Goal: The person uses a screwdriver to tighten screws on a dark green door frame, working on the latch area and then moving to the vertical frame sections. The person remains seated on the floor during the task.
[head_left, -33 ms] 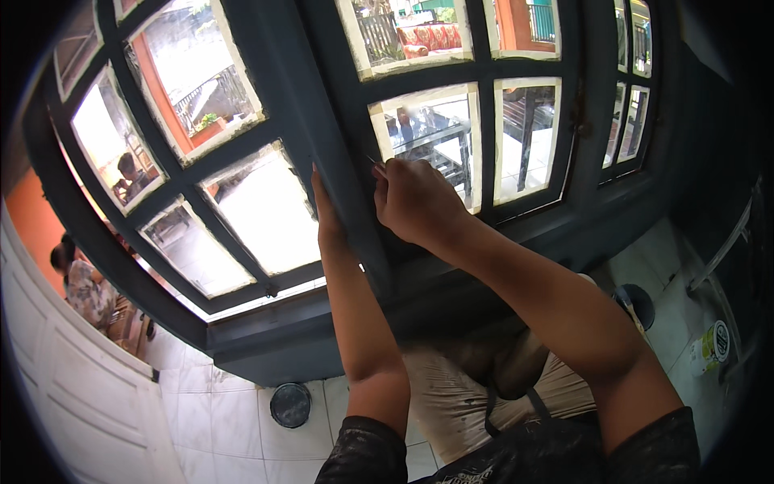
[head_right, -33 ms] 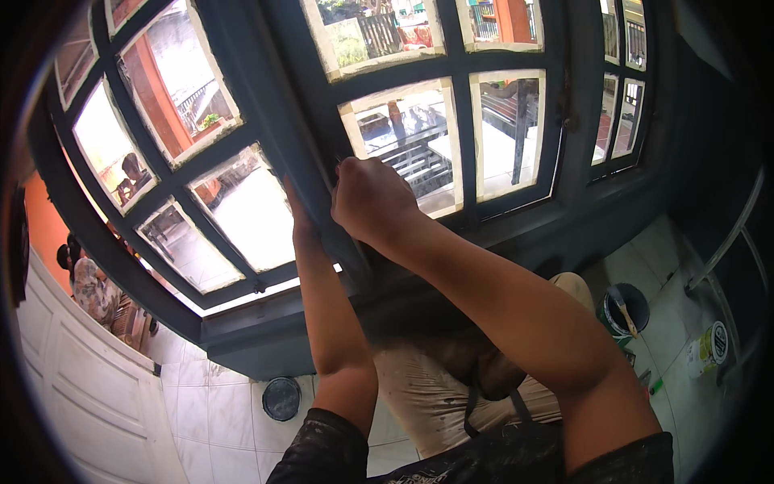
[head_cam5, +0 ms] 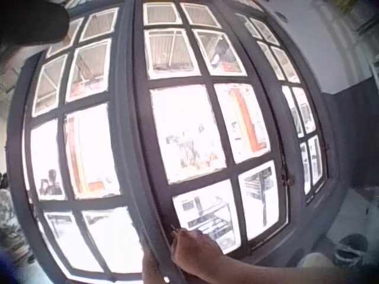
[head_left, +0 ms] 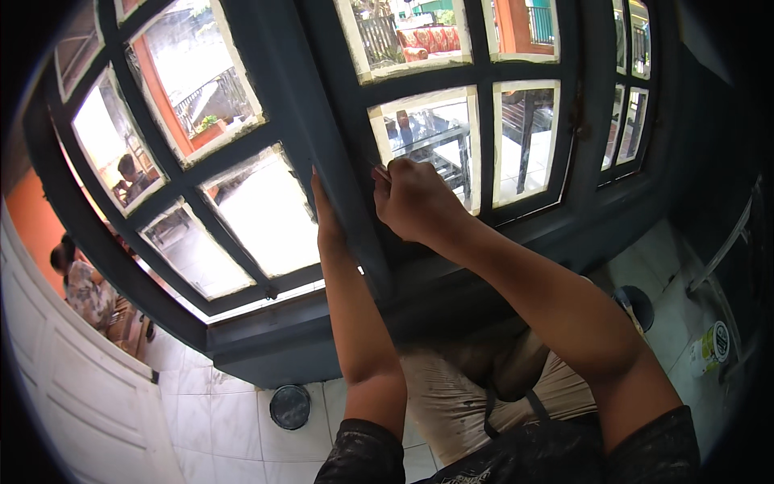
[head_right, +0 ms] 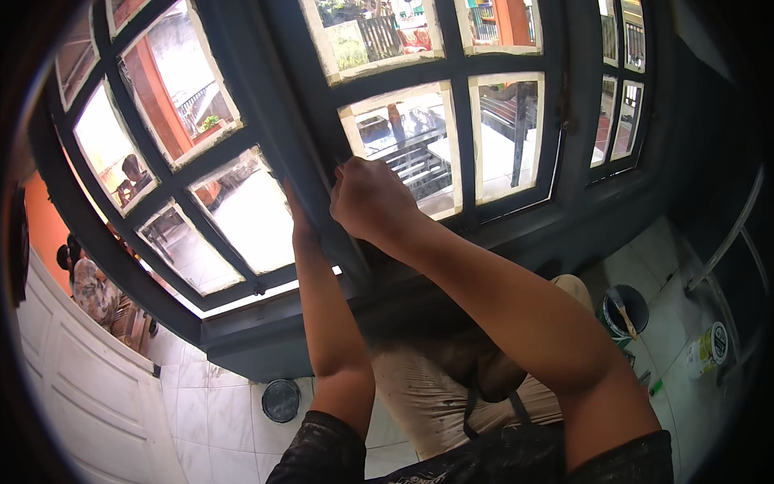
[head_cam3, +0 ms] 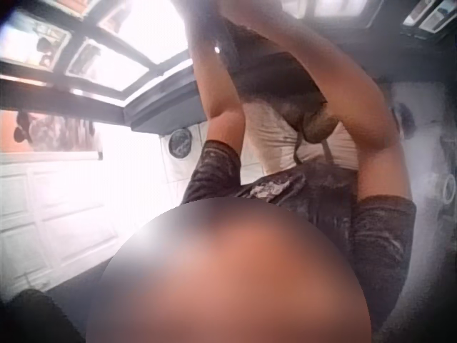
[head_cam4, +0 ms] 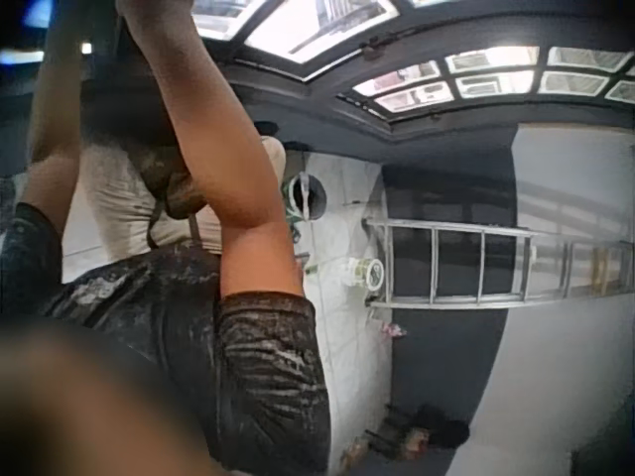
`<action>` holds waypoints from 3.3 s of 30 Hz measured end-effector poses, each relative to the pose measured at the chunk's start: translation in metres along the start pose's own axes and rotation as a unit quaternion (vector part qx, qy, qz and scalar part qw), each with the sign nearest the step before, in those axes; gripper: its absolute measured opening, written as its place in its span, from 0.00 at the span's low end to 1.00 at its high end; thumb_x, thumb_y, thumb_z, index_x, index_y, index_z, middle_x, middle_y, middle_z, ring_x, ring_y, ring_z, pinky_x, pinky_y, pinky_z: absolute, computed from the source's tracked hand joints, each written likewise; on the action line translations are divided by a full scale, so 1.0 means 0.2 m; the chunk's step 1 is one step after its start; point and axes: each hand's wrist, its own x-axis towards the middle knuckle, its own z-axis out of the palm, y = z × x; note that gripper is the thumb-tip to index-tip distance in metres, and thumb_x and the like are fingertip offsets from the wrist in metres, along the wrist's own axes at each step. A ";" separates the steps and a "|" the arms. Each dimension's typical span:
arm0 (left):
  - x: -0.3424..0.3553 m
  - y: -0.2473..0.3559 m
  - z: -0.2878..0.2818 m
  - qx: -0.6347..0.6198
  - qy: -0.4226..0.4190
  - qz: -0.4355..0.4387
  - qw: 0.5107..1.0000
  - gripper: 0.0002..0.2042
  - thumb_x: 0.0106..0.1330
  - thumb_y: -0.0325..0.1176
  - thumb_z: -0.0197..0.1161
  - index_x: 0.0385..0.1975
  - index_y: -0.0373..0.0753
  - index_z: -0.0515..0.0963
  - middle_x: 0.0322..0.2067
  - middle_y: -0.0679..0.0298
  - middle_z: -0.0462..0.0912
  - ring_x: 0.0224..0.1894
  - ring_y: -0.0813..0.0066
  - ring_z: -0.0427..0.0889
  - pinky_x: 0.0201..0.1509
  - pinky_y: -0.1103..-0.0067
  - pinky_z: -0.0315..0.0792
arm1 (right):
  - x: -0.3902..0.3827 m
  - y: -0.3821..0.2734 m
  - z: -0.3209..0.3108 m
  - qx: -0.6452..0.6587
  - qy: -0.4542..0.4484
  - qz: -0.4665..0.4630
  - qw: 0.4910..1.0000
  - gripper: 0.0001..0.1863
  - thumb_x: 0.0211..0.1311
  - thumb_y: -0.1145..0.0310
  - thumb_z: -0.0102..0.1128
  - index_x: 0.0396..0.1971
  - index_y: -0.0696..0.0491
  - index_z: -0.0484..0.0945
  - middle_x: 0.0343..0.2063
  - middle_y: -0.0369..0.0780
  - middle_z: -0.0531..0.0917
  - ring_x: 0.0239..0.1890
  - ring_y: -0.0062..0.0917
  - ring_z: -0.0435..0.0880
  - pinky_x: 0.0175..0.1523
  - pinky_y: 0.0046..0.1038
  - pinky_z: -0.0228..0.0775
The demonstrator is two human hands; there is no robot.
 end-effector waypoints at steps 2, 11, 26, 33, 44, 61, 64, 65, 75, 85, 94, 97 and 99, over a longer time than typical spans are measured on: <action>0.04 -0.01 -0.05 0.023 0.005 0.012 1.000 0.34 0.78 0.64 0.39 0.65 0.41 0.75 0.53 0.59 0.84 0.54 0.64 0.83 0.59 0.70 0.78 | -0.01 -0.04 -0.01 0.078 0.013 0.061 0.995 0.21 0.74 0.61 0.52 0.39 0.68 0.80 0.35 0.60 0.86 0.42 0.54 0.88 0.48 0.46 0.79; 0.13 -0.07 -0.16 0.114 -0.047 0.009 0.992 0.35 0.78 0.65 0.38 0.67 0.43 0.74 0.55 0.60 0.83 0.54 0.65 0.83 0.59 0.71 0.79 | -0.27 0.17 0.04 0.247 0.073 0.061 0.964 0.19 0.73 0.60 0.59 0.52 0.61 0.79 0.37 0.50 0.87 0.42 0.42 0.89 0.48 0.38 0.78; 0.35 -0.41 -0.37 0.323 0.024 0.123 0.938 0.36 0.77 0.65 0.43 0.73 0.42 0.64 0.61 0.59 0.78 0.61 0.64 0.78 0.64 0.68 0.76 | -2.51 1.53 -0.72 -0.076 0.382 0.331 0.860 0.17 0.76 0.69 0.57 0.59 0.56 0.68 0.37 0.39 0.82 0.34 0.21 0.81 0.43 0.27 0.75; 0.20 -0.72 0.02 0.400 0.007 0.125 0.908 0.34 0.78 0.63 0.43 0.72 0.42 0.66 0.60 0.60 0.79 0.60 0.65 0.79 0.62 0.69 0.77 | -3.43 1.84 -0.66 -0.251 0.340 0.524 0.740 0.20 0.70 0.70 0.61 0.58 0.53 0.67 0.37 0.48 0.85 0.32 0.45 0.84 0.36 0.44 0.74; -0.23 -1.41 0.59 0.386 -0.123 0.013 0.914 0.31 0.79 0.60 0.43 0.69 0.41 0.68 0.58 0.61 0.80 0.59 0.67 0.79 0.60 0.70 0.77 | -3.54 2.21 -0.31 -0.394 0.238 0.551 0.696 0.20 0.68 0.68 0.62 0.57 0.54 0.73 0.52 0.49 0.75 0.53 0.49 0.74 0.59 0.47 0.65; -0.14 -1.07 0.14 0.295 -0.066 -0.010 0.953 0.26 0.81 0.54 0.43 0.64 0.41 0.72 0.54 0.62 0.82 0.56 0.71 0.80 0.57 0.72 0.79 | -4.02 2.59 -0.30 -0.332 0.326 0.422 0.778 0.19 0.84 0.63 0.40 0.60 0.58 0.74 0.59 0.48 0.78 0.65 0.41 0.73 0.72 0.40 0.61; 0.21 -0.89 -0.07 0.187 -0.088 0.035 0.978 0.26 0.82 0.54 0.43 0.64 0.40 0.73 0.53 0.63 0.82 0.56 0.71 0.81 0.56 0.73 0.79 | -4.51 2.72 -0.36 -0.374 0.371 0.541 0.655 0.26 0.83 0.68 0.41 0.74 0.62 0.60 0.74 0.52 0.64 0.76 0.38 0.63 0.82 0.32 0.49; 0.26 -0.68 -0.03 0.184 -0.113 0.075 0.974 0.25 0.82 0.53 0.44 0.63 0.40 0.73 0.53 0.63 0.82 0.56 0.72 0.81 0.56 0.73 0.79 | -4.23 2.74 -0.16 -0.269 0.432 0.602 0.615 0.24 0.82 0.60 0.44 0.65 0.64 0.67 0.59 0.53 0.75 0.60 0.42 0.75 0.65 0.38 0.65; 0.39 -0.41 -0.36 0.011 -0.183 0.079 0.980 0.13 0.81 0.38 0.49 0.51 0.38 0.77 0.37 0.63 0.82 0.36 0.72 0.83 0.37 0.75 0.80 | -2.95 2.92 0.18 0.166 0.562 0.657 0.474 0.35 0.77 0.43 0.50 0.60 0.65 0.70 0.50 0.56 0.81 0.42 0.45 0.84 0.40 0.46 0.78; 0.30 -0.36 -0.33 0.139 -0.160 0.077 0.974 0.07 0.78 0.28 0.55 0.50 0.37 0.77 0.38 0.63 0.81 0.36 0.73 0.81 0.38 0.77 0.78 | -3.09 2.36 0.24 0.098 0.521 0.633 0.564 0.25 0.78 0.45 0.48 0.49 0.56 0.71 0.31 0.36 0.71 0.26 0.23 0.70 0.23 0.30 0.67; 0.33 -0.42 -0.41 0.275 -0.192 0.210 0.919 0.12 0.81 0.38 0.52 0.46 0.37 0.77 0.35 0.62 0.80 0.36 0.73 0.80 0.37 0.77 0.76 | -2.66 2.85 0.08 0.215 0.569 0.609 0.508 0.39 0.74 0.31 0.43 0.60 0.56 0.71 0.46 0.42 0.75 0.42 0.33 0.75 0.42 0.38 0.69; 0.33 -0.40 -0.44 0.292 -0.180 0.219 0.913 0.13 0.81 0.39 0.51 0.46 0.37 0.77 0.36 0.62 0.81 0.36 0.73 0.81 0.37 0.77 0.77 | -2.60 2.94 0.12 0.213 0.581 0.611 0.494 0.44 0.74 0.29 0.40 0.62 0.58 0.70 0.54 0.46 0.76 0.48 0.39 0.76 0.47 0.40 0.70; 0.33 -0.43 -0.45 0.280 -0.184 0.202 0.920 0.14 0.81 0.40 0.51 0.47 0.37 0.77 0.36 0.62 0.81 0.36 0.73 0.81 0.38 0.77 0.77 | -2.66 2.90 0.14 0.174 0.587 0.609 0.504 0.45 0.74 0.29 0.40 0.63 0.60 0.69 0.54 0.48 0.76 0.49 0.40 0.77 0.49 0.42 0.71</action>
